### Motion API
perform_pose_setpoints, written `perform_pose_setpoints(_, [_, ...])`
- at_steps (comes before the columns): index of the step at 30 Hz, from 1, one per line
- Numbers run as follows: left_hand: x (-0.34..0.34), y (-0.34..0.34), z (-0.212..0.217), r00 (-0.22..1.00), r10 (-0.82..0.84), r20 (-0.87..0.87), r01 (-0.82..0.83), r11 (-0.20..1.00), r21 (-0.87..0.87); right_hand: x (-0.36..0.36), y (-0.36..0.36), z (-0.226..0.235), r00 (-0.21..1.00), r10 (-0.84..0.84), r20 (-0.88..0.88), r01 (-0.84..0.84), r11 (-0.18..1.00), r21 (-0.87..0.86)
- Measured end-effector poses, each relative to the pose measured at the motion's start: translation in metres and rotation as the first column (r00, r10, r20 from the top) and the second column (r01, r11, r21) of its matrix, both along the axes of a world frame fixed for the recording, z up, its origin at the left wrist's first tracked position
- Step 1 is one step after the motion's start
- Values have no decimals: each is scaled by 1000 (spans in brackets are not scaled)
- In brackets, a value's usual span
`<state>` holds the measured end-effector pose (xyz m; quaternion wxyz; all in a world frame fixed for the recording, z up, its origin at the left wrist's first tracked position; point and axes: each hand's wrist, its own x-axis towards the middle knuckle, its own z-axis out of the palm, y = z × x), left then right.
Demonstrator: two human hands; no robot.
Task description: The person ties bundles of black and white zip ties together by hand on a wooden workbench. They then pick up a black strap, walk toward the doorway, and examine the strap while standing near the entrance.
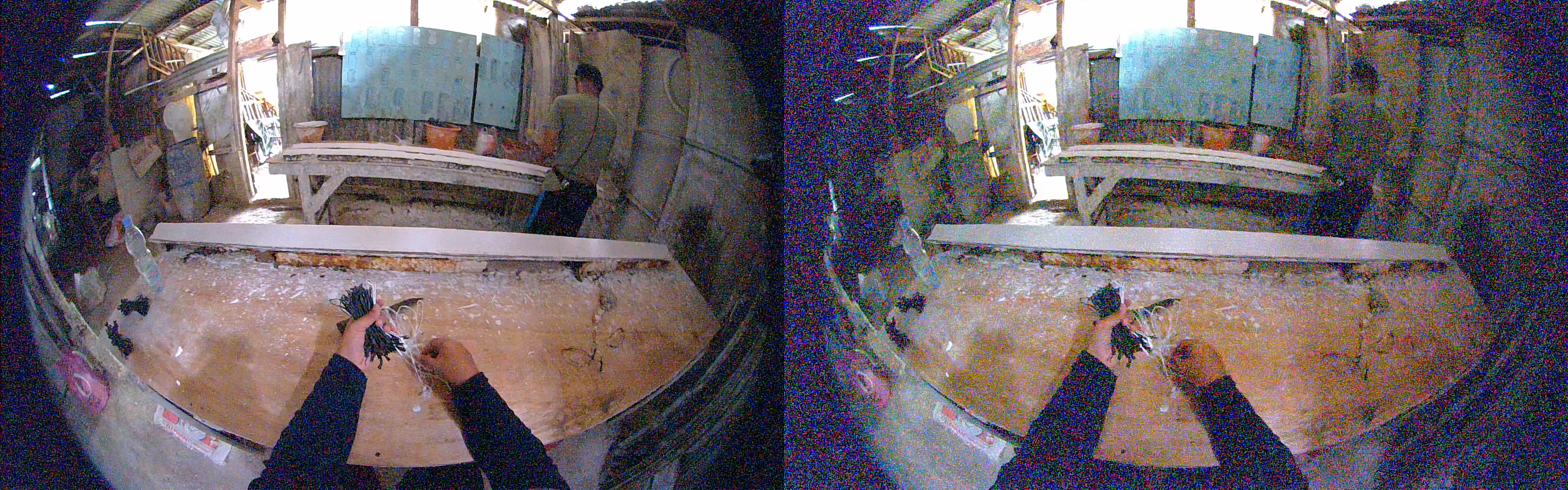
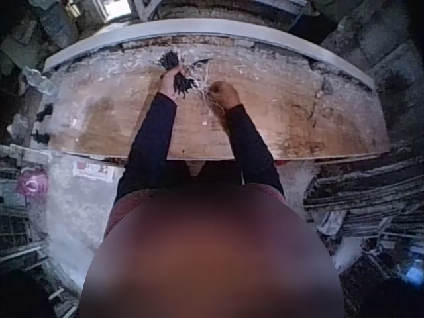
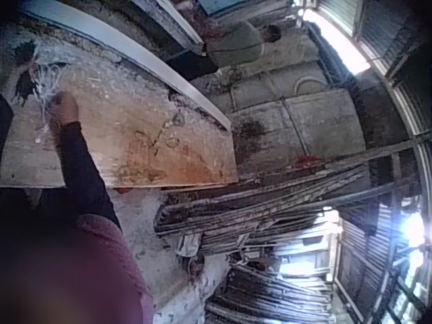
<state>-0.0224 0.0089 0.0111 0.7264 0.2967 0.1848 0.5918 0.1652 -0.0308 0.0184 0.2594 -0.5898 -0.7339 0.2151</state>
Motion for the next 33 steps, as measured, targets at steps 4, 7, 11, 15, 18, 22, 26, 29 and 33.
perform_pose_setpoints(4, [2,0,0,999,-26,-24,25,999,-45,1,3,-10,985,-106,-136,98,993,-66])
perform_pose_setpoints(7, [6,1,2,999,-17,-44,14,998,-56,9,14,-15,937,-81,-339,95,995,26])
perform_pose_setpoints(11, [7,-9,3,941,-61,-332,25,993,-113,21,25,-20,860,-28,-510,55,998,39])
perform_pose_setpoints(15, [20,-14,3,898,-156,-411,117,986,-118,22,28,-23,729,6,-684,-12,1000,-4])
perform_pose_setpoints(18, [27,-22,8,867,-206,-454,216,976,-31,19,26,-22,786,57,-616,-63,998,13])
perform_pose_setpoints(22, [29,-35,24,666,-91,-741,169,985,31,17,24,-21,706,110,-700,-118,992,36])
perform_pose_setpoints(26, [29,-36,22,577,-27,-816,111,993,45,15,25,-24,636,159,-756,-161,984,71])
perform_pose_setpoints(29, [36,-25,3,811,-184,-555,252,967,48,11,25,-28,591,147,-793,-170,984,56])
perform_pose_setpoints(33, [35,-16,-14,804,-110,-584,182,981,66,9,22,-25,549,148,-823,-217,976,31])
